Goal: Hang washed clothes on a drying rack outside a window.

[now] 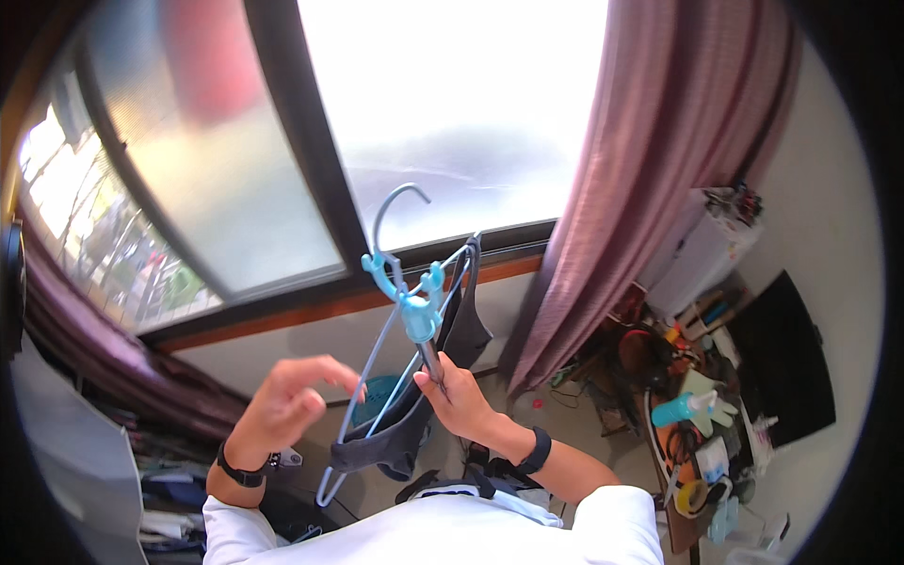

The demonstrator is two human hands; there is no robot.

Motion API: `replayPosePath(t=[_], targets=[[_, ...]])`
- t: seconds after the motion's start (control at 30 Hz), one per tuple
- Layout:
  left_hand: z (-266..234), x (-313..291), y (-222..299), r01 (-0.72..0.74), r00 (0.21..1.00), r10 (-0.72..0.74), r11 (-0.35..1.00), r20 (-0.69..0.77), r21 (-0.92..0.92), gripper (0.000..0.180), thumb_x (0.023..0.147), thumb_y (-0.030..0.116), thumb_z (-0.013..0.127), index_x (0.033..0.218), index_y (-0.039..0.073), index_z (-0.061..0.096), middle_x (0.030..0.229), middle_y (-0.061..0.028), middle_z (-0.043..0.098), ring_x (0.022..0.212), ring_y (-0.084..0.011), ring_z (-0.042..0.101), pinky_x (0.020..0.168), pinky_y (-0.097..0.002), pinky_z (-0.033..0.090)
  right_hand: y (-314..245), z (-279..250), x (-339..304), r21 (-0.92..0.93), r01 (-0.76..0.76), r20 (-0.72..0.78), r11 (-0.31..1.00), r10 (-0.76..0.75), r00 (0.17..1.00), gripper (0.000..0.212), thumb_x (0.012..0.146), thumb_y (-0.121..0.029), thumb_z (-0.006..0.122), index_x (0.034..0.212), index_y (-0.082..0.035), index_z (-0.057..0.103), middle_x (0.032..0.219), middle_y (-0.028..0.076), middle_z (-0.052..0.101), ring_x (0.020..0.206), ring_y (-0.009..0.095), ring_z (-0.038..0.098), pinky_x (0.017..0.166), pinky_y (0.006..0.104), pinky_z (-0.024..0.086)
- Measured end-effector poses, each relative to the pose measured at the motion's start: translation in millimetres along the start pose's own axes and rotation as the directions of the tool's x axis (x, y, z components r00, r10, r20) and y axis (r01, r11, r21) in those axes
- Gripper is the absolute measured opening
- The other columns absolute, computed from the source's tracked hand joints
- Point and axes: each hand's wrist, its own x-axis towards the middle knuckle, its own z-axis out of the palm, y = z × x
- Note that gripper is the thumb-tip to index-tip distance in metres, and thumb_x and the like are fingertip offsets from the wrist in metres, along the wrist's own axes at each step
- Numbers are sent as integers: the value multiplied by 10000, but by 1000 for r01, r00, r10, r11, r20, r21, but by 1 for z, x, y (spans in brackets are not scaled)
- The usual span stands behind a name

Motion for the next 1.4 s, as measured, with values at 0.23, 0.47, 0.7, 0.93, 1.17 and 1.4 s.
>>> replayPosePath(t=[0.23,0.47,0.7,0.93,1.17,1.4], targets=[[19,158,-56,-156,911,368,724,-185,672,506,842,297,622,1233,7,484,1220,-206,524,1162,-329,488,990,-402,367,0,-91,5,420,131,-149,898,-74,986,449,912,-486,473,754,-68,429,555,-31,391,468,40,363,418,205,278],[49,322,-92,-195,955,218,-54,202,979,789,823,397,624,1444,209,175,1513,-105,38,1400,-293,1,1124,-498,51,9,-175,17,447,72,-45,892,-58,997,495,864,-568,495,772,-86,431,556,-40,390,458,38,367,414,186,281],[10,356,-147,-4,975,199,-435,100,900,873,808,609,512,1462,277,39,1530,10,-55,1400,-243,-103,1091,-528,-117,1,-240,35,399,164,53,902,-201,978,526,873,-570,474,748,-61,429,558,-21,402,468,54,382,427,201,299],[-5,353,-148,-21,958,234,-523,167,852,873,789,637,517,1459,300,69,1530,28,-5,1405,-214,-70,1102,-500,-118,-3,-292,57,423,210,20,881,-241,970,539,848,-585,498,747,-62,418,481,-10,334,392,56,304,364,223,204],[-24,342,-158,-3,947,267,-550,180,835,878,767,683,493,1454,320,84,1527,51,31,1407,-186,-21,1125,-470,-74,1,-313,61,517,269,-42,813,-290,956,533,855,-553,515,769,-33,433,507,-3,355,423,64,330,389,224,227],[-51,308,-167,20,955,282,-360,89,933,863,758,625,560,1449,298,160,1526,15,80,1409,-212,2,1113,-518,-40,2,-303,59,397,341,-193,852,-285,939,543,872,-585,451,740,-64,378,466,6,331,366,74,275,351,220,226]])
